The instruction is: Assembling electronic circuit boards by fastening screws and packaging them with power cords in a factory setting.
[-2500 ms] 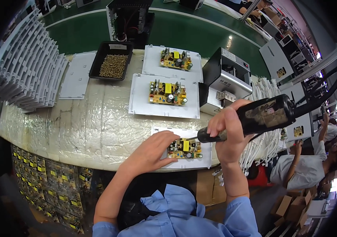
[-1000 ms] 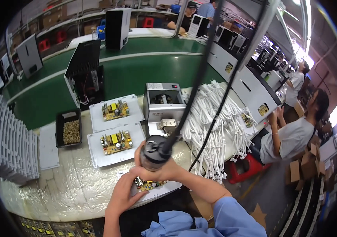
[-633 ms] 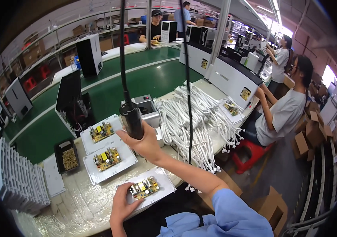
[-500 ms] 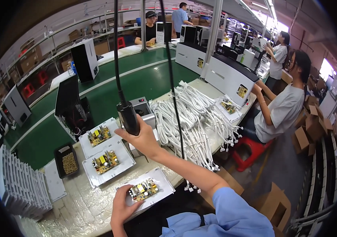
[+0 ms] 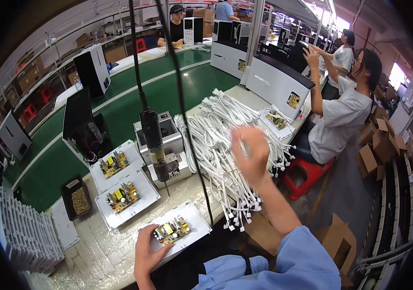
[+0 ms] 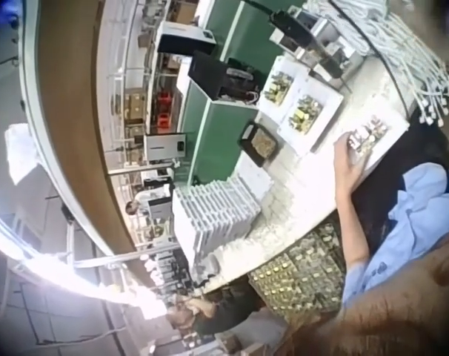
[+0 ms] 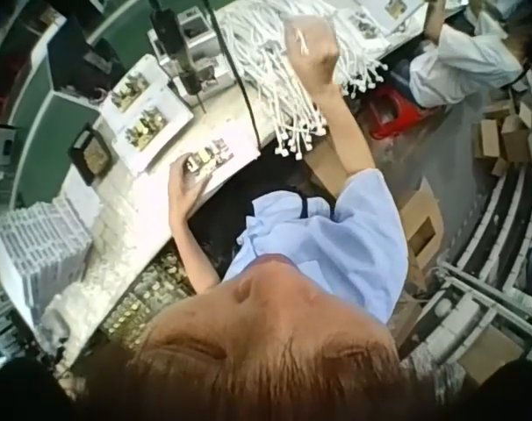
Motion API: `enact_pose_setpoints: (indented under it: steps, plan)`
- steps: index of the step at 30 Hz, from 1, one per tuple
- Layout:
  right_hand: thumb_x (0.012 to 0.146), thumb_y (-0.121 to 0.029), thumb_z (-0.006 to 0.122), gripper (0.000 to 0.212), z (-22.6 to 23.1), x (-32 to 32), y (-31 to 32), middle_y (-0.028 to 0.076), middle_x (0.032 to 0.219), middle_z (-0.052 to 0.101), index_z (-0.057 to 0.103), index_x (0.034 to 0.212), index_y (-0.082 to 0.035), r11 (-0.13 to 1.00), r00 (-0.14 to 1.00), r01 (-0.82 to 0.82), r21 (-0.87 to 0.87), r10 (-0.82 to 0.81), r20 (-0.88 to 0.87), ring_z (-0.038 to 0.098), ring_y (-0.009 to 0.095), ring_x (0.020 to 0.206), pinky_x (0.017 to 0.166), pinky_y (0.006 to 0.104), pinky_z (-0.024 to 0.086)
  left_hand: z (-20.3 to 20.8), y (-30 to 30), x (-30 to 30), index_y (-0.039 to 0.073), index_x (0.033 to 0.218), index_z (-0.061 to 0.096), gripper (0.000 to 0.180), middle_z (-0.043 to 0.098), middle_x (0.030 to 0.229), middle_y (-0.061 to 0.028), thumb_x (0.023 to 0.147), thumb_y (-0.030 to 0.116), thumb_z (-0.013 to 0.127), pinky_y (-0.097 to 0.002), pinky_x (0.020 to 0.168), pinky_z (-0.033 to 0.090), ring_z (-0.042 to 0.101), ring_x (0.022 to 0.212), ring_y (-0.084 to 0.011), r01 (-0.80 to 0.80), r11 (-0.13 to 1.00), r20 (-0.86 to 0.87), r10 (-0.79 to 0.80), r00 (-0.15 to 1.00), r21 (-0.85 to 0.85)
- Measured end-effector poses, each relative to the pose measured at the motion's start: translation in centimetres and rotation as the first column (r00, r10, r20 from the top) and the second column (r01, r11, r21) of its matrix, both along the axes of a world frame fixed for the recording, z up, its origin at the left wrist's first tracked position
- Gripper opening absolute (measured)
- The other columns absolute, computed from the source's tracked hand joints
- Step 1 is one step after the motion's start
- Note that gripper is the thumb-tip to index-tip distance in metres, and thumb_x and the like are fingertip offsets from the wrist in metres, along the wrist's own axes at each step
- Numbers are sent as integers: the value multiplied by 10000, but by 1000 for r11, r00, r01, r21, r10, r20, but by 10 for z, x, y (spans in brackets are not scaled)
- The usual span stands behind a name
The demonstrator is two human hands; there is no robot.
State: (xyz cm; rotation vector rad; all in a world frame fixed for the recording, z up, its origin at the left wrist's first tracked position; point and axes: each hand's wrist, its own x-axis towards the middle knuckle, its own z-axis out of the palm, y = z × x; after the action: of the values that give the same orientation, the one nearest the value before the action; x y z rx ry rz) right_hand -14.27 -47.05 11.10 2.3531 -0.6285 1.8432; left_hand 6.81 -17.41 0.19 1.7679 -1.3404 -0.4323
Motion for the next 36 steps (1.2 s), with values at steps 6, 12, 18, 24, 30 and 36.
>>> enact_pose_setpoints:
  steps: [6, 12, 18, 24, 30, 36]
  plan:
    - [916, -306, 651, 334, -57, -59, -168, 175, 1015, 660, 662, 1029, 7, 780, 918, 386, 492, -380, -117, 603, 284, 951, 862, 373, 453, 6, -5, -4, 17, 1181, 560, 630, 592, 1148, -160, 650, 164, 865, -387, 928, 473, 578, 1063, -333, 10, 1000, 5, -10, 1000, -2]
    - [911, -346, 662, 358, -61, -57, -197, 116, 886, 663, 650, 903, 11, 682, 924, 131, 720, -347, 160, 609, 176, 799, 714, 336, 492, 7, -5, -4, 18, 1194, 560, 640, 586, 1164, -158, 653, 170, 865, -383, 931, 475, 575, 1074, -328, 6, 1000, -12, -6, 1000, 6]
    - [1008, -279, 535, 302, 12, -59, -119, 86, 942, 579, 546, 1004, 23, 857, 702, -207, 471, -206, 682, 604, 156, 790, 672, 299, 561, 6, -5, -4, 14, 1197, 556, 660, 581, 1172, -160, 641, 178, 873, -381, 944, 471, 572, 1078, -328, 28, 1000, -20, -28, 999, -5]
    - [1046, -234, 432, 231, 44, -38, 39, 111, 983, 553, 480, 1012, -10, 879, 783, -420, 227, 224, 579, 636, 196, 771, 634, 316, 559, 8, 7, -6, 10, 1306, 513, 776, 574, 1245, -166, 648, 211, 871, -397, 1021, 423, 550, 1168, -338, -12, 997, 27, 14, 1000, -80]
    - [890, -217, 698, 220, 4, -12, 143, 126, 1022, 699, 669, 956, -10, 343, 463, -694, 634, 886, 27, 699, 285, 820, 728, 361, 575, 50, 5, -67, 30, 1516, 226, 1032, 490, 1396, -158, 774, 483, 782, -450, 1074, 368, 458, 1300, -338, -26, 889, -573, -273, 773, -458]
    - [867, -324, 713, 471, -32, 25, 184, 147, 1213, 630, 562, 1232, -69, 525, 556, -765, 373, 830, -29, 635, 304, 1063, 907, 394, 514, 26, 49, -59, 51, 1387, 379, 630, 516, 1352, -246, 911, 315, 696, -217, 642, 507, 603, 1099, -243, -385, 805, -833, -224, 506, -451]
